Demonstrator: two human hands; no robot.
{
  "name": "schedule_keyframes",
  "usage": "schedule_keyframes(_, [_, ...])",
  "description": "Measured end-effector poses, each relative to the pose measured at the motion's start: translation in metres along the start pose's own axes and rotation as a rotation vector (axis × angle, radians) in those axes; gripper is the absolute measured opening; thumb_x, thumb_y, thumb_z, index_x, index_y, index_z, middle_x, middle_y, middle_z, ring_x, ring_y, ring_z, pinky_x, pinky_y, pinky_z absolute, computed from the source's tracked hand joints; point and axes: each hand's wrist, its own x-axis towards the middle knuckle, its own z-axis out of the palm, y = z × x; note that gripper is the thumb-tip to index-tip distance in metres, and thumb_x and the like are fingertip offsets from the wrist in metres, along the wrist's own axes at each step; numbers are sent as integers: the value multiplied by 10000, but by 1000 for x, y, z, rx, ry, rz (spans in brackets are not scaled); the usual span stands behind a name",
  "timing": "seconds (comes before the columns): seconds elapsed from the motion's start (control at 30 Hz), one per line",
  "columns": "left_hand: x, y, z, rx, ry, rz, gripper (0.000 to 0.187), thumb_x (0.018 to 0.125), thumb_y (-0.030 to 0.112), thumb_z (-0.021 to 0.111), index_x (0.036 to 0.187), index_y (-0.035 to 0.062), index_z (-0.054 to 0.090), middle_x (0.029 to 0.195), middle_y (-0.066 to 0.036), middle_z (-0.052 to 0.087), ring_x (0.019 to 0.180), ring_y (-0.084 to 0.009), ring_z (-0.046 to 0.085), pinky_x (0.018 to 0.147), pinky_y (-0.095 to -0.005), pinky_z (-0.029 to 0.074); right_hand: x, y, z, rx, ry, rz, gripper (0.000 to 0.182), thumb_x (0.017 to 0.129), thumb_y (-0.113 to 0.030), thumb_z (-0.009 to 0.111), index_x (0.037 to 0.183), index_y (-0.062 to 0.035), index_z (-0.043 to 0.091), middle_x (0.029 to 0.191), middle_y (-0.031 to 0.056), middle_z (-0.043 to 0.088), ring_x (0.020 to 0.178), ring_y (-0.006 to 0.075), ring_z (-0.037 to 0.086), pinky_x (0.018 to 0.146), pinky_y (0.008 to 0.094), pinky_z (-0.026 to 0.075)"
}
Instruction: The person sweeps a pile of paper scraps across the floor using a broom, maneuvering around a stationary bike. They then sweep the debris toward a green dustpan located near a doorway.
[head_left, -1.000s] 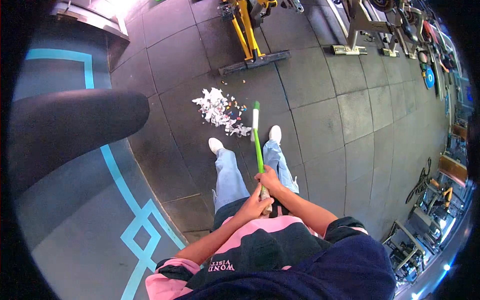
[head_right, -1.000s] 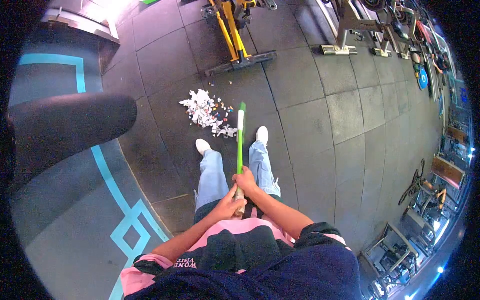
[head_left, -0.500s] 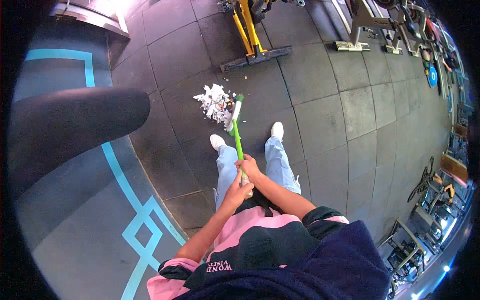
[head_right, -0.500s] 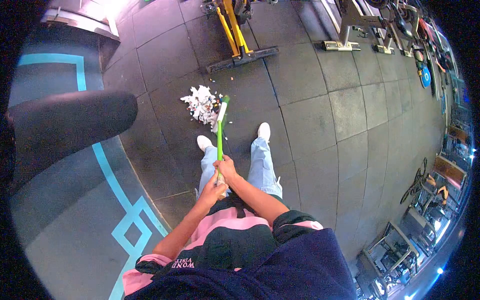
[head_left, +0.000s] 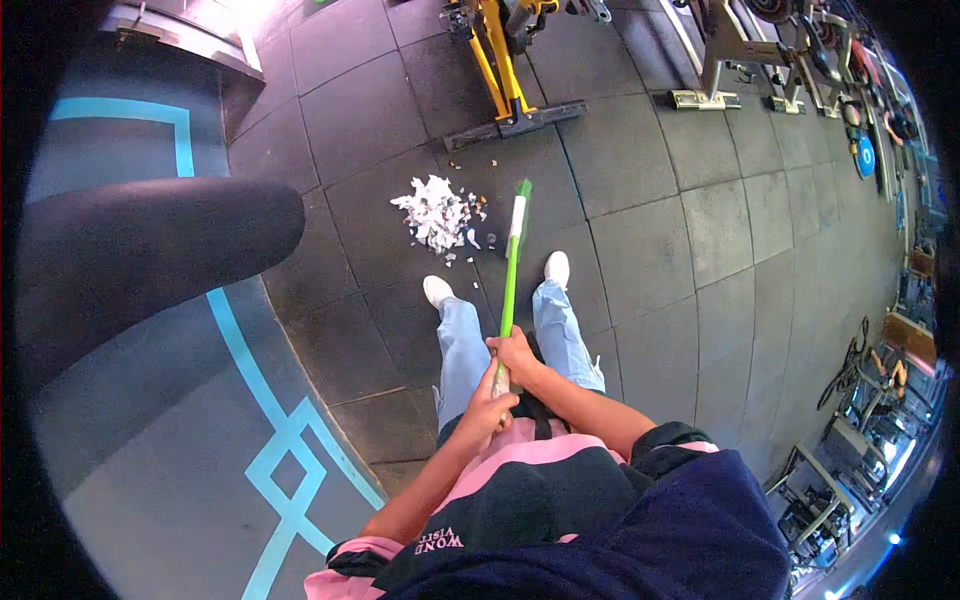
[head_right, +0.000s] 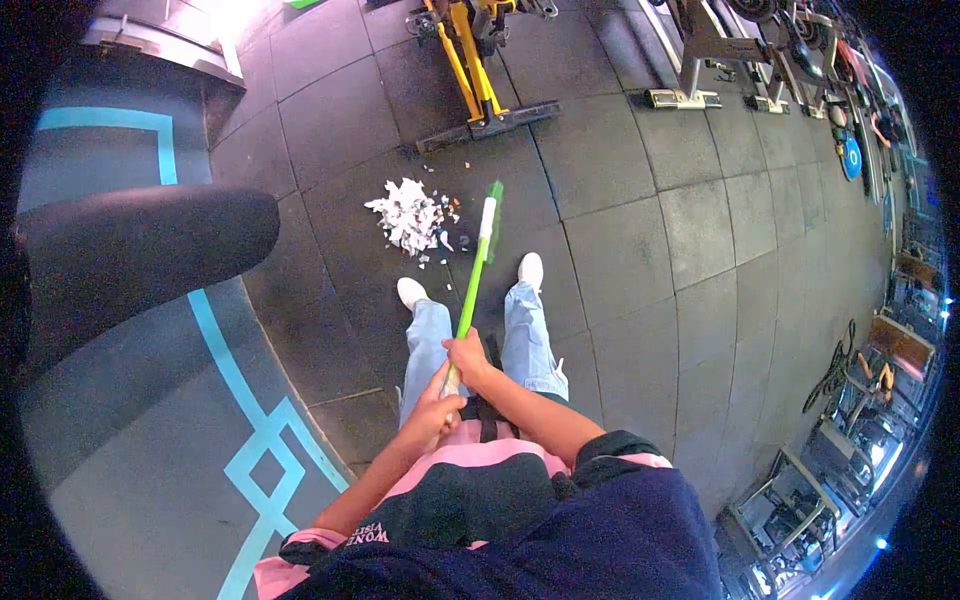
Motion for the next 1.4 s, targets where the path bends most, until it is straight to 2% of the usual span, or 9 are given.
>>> schedule_keyframes(0.2, [44, 8, -25, -103, 128, -8, 753, 700, -13, 475, 1343, 170, 129, 728, -40, 437, 396, -77, 367, 325, -190, 244, 39, -14, 30, -125, 34, 61, 351, 633, -17, 598, 925, 57, 419, 730, 111, 505, 607, 195, 515, 499, 343, 429])
schedule_keyframes(0.43, [27, 24, -23, 23, 195, 114, 756, 710, 12, 461, 1347, 165, 82, 778, -69, 465, 411, -94, 398, 338, -209, 286, 24, -40, 60, -154, -256, -26, 190, 643, 11, 519, 824, 21, 460, 631, 71, 477, 534, 166, 485, 440, 329, 381])
schedule_keyframes(0.6, [-19, 25, -4, 115, 160, 142, 756, 724, 26, 462, 1348, 165, 58, 762, -74, 463, 425, -104, 410, 357, -217, 305, -16, -31, 57, -127, -177, -102, 226, 670, 10, 528, 861, -21, 410, 610, 38, 431, 482, 126, 410, 411, 282, 349])
schedule_keyframes(0.83, [4, 15, -14, 64, 46, 100, 766, 712, 17, 484, 1347, 160, 80, 723, -58, 461, 418, -102, 406, 340, -222, 285, 22, -4, 22, -430, 175, -137, 280, 661, -32, 568, 894, 33, 427, 675, 91, 481, 577, 181, 490, 472, 337, 409])
schedule_keyframes(1.03, [57, 38, -43, -280, 91, 1, 728, 683, 6, 479, 1320, 154, 158, 715, -48, 433, 392, -101, 380, 308, -203, 244, 77, -29, 53, -565, 141, -21, 217, 623, -50, 601, 765, 104, 545, 701, 164, 569, 600, 224, 555, 519, 364, 443])
schedule_keyframes(1.13, [51, 51, -49, -271, 131, 30, 733, 682, 7, 484, 1318, 167, 156, 719, -53, 428, 386, -103, 373, 310, -206, 250, 71, -46, 71, -660, -2, 28, 315, 644, -118, 568, 896, 71, 568, 902, 212, 591, 850, 287, 594, 669, 348, 474])
schedule_keyframes(1.27, [37, 51, -32, -218, 133, 73, 768, 686, 4, 484, 1332, 190, 112, 741, -67, 443, 393, -112, 391, 316, -209, 267, 52, -57, 71, -762, -98, -18, 320, 648, -141, 574, 894, 65, 562, 872, 217, 592, 830, 305, 593, 687, 360, 464])
schedule_keyframes(1.33, [22, 52, -13, -110, 162, 78, 790, 706, 3, 472, 1342, 210, 50, 768, -75, 463, 398, -118, 409, 323, -214, 286, 32, -60, 62, -685, -88, -56, 321, 637, -114, 586, 897, 70, 540, 805, 177, 580, 743, 249, 569, 627, 348, 445])
schedule_keyframes(1.4, [14, 43, -9, -52, 82, 72, 814, 727, 40, 469, 1341, 199, -41, 1005, -102, 423, 429, -119, 437, 352, -221, 338, 16, -60, 50, -608, -80, -94, 327, 627, -87, 597, 900, 75, 519, 738, 136, 567, 656, 193, 545, 566, 336, 426])
